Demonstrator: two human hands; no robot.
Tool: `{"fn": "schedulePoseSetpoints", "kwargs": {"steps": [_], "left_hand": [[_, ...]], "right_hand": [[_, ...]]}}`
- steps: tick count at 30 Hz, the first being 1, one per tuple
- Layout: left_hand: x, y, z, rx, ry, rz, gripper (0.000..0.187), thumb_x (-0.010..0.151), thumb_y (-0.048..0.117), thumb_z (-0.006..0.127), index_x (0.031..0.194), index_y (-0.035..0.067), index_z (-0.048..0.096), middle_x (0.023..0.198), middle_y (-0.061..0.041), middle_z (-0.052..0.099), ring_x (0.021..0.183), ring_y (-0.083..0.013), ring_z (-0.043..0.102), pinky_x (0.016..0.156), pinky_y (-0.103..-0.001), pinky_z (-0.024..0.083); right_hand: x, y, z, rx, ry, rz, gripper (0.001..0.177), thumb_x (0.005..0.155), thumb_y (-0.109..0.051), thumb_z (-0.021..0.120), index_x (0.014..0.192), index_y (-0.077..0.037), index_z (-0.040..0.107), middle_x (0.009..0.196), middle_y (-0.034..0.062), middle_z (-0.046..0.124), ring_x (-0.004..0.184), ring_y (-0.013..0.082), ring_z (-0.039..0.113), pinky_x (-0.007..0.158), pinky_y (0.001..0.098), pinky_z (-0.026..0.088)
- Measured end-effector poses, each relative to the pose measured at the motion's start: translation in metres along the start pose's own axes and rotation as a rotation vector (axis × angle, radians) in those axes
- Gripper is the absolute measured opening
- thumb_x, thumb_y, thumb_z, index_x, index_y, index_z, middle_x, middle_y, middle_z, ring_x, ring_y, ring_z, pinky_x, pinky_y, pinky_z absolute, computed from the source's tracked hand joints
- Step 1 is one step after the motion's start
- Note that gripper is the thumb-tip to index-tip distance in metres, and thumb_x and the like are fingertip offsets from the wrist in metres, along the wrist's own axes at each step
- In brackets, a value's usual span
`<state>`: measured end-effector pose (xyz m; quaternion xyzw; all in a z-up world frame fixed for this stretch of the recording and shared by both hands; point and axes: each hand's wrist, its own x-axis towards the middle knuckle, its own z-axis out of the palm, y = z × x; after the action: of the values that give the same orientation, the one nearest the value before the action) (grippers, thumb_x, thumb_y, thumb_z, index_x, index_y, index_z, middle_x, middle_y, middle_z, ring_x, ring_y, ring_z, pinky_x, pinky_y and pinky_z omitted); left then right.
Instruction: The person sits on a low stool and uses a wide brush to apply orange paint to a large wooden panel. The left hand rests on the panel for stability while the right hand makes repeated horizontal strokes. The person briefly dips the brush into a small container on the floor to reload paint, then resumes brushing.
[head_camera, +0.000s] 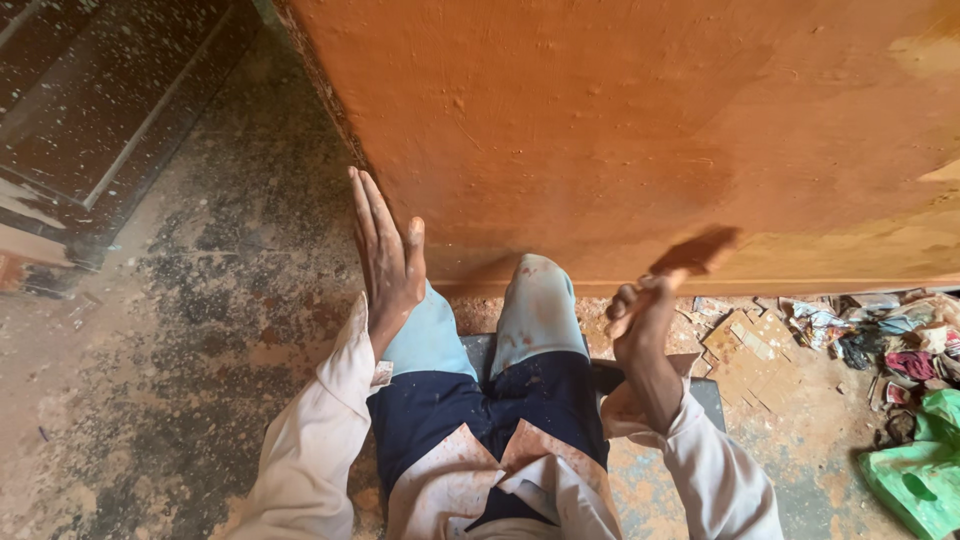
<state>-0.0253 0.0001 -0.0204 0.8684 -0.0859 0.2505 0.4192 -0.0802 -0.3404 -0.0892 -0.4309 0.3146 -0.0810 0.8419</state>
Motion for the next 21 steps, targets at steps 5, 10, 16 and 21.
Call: {"fn": "schedulePoseSetpoints", "kwargs": {"steps": [5, 10, 16, 21], "left_hand": [[-0.007, -0.011, 0.015, 0.047, -0.027, -0.049, 0.083, 0.11, 0.049, 0.034, 0.164, -0.006, 0.003, 0.173, -0.028, -0.001, 0.163, -0.042, 0.009, 0.133, -0.055, 0.014], [-0.02, -0.011, 0.047, 0.147, -0.07, -0.102, 0.086, 0.108, 0.049, 0.038, 0.164, -0.006, 0.001, 0.171, -0.03, -0.006, 0.161, -0.043, 0.003, 0.131, -0.058, 0.01], [-0.033, 0.003, 0.046, 0.159, -0.114, 0.013, 0.086, 0.109, 0.046, 0.043, 0.164, -0.006, 0.003, 0.171, -0.029, -0.003, 0.161, -0.047, 0.003, 0.131, -0.058, 0.01], [-0.022, 0.011, 0.029, 0.164, -0.102, 0.025, 0.085, 0.109, 0.047, 0.041, 0.164, -0.006, 0.004, 0.172, -0.029, 0.0, 0.161, -0.047, 0.007, 0.13, -0.059, 0.012]], "right_hand": [[-0.024, 0.043, 0.029, -0.581, -0.374, 0.14, 0.016, 0.087, -0.009, 0.057, 0.101, -0.003, 0.057, 0.067, 0.0039, 0.056, 0.047, 0.0151, 0.05, 0.039, 0.0314, 0.043], [-0.047, 0.061, 0.051, -0.904, -0.691, 0.24, 0.01, 0.096, -0.01, 0.05, 0.1, -0.003, 0.056, 0.062, 0.0028, 0.048, 0.041, 0.0135, 0.04, 0.034, 0.027, 0.035], [-0.044, 0.048, 0.044, -0.693, -0.295, 0.008, 0.014, 0.092, -0.014, 0.049, 0.102, -0.006, 0.054, 0.065, 0.0034, 0.053, 0.044, 0.0159, 0.046, 0.035, 0.0316, 0.04], [-0.019, 0.036, 0.018, -0.168, 0.037, 0.001, 0.015, 0.093, -0.019, 0.046, 0.099, -0.007, 0.05, 0.068, 0.0055, 0.052, 0.047, 0.0183, 0.048, 0.035, 0.0354, 0.04]]}}
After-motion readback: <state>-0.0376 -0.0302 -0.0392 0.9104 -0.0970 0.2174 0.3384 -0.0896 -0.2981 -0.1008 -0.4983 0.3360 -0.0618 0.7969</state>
